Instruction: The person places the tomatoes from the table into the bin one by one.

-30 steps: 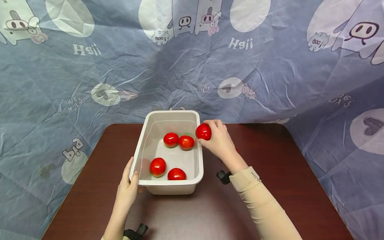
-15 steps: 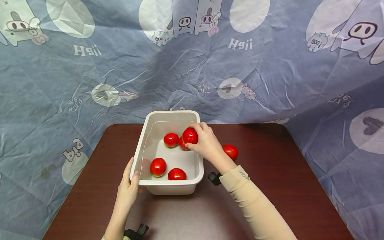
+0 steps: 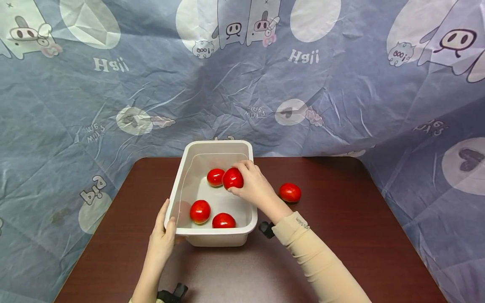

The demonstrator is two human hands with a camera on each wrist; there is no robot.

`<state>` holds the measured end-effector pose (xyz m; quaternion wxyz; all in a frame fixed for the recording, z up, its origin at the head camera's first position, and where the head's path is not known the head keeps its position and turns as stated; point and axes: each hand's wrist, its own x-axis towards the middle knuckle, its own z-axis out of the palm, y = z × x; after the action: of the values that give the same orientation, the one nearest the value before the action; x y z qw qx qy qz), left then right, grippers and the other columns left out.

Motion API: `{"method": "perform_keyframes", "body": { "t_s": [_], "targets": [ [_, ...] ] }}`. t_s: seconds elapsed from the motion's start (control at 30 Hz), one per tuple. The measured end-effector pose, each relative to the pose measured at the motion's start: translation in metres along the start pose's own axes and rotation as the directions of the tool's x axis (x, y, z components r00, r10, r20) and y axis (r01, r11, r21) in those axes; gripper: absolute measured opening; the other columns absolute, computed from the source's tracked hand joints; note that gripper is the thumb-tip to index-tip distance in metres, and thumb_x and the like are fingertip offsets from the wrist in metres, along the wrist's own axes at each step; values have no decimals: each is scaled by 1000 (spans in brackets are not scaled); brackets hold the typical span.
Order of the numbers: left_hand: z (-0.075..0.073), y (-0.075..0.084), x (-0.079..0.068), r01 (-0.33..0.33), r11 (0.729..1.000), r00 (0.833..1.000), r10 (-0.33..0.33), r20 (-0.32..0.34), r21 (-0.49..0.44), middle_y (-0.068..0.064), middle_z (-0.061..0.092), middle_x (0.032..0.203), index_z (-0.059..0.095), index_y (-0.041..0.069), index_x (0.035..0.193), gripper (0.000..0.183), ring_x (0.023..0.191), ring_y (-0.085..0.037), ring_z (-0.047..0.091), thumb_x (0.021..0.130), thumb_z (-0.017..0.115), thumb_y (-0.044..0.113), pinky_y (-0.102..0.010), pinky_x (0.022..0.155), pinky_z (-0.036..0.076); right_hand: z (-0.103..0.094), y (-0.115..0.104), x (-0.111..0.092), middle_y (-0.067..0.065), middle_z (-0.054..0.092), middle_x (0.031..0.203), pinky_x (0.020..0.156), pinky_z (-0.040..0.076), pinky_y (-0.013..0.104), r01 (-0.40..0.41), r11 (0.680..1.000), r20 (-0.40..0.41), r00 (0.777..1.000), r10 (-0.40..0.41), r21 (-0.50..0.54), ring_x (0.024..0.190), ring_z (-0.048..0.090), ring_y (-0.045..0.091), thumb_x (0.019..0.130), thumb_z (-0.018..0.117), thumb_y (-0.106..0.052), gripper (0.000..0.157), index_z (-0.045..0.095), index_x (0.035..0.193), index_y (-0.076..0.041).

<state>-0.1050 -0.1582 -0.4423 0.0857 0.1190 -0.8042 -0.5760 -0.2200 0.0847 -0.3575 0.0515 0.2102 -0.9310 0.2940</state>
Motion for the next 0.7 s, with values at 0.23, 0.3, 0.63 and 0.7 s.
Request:
{"method": "perform_keyframes", "body": {
  "t_s": [0.23,0.3,0.63,0.7],
  "targets": [
    [0,1,1,3,1000,1000,-3,-1,3,-20,42,150,30,27,155,56,108,-47,62,101,41,17,-42,66,62,-2,6,-2,13,54,133,94,53,46,22,1000,-10,1000,-22,7,111,54,31,80,80,-21,56,59,131,-9],
    [0,1,1,-1,1000,1000,1,-5,13,-20,42,150,30,26,155,56,107,-47,62,101,41,17,-42,66,62,-3,10,-3,12,55,131,91,53,44,38,999,-29,999,-38,7,106,56,29,80,80,-21,53,61,129,-10],
    [-1,4,0,2,1000,1000,-2,-8,24,-20,42,150,29,26,155,55,104,-43,64,102,40,18,-41,66,62,-11,40,-7,12,63,120,85,59,43,54,995,-187,982,-39,79,105,64,29,86,74,-15,33,67,117,-4],
    [0,4,0,6,1000,1000,-6,-5,29,-20,42,150,29,26,155,56,104,-43,64,101,41,18,-41,66,62,-13,51,-8,12,63,120,85,59,43,9,998,-204,979,5,68,101,66,28,88,71,-15,31,67,117,-4]
  ]
}}
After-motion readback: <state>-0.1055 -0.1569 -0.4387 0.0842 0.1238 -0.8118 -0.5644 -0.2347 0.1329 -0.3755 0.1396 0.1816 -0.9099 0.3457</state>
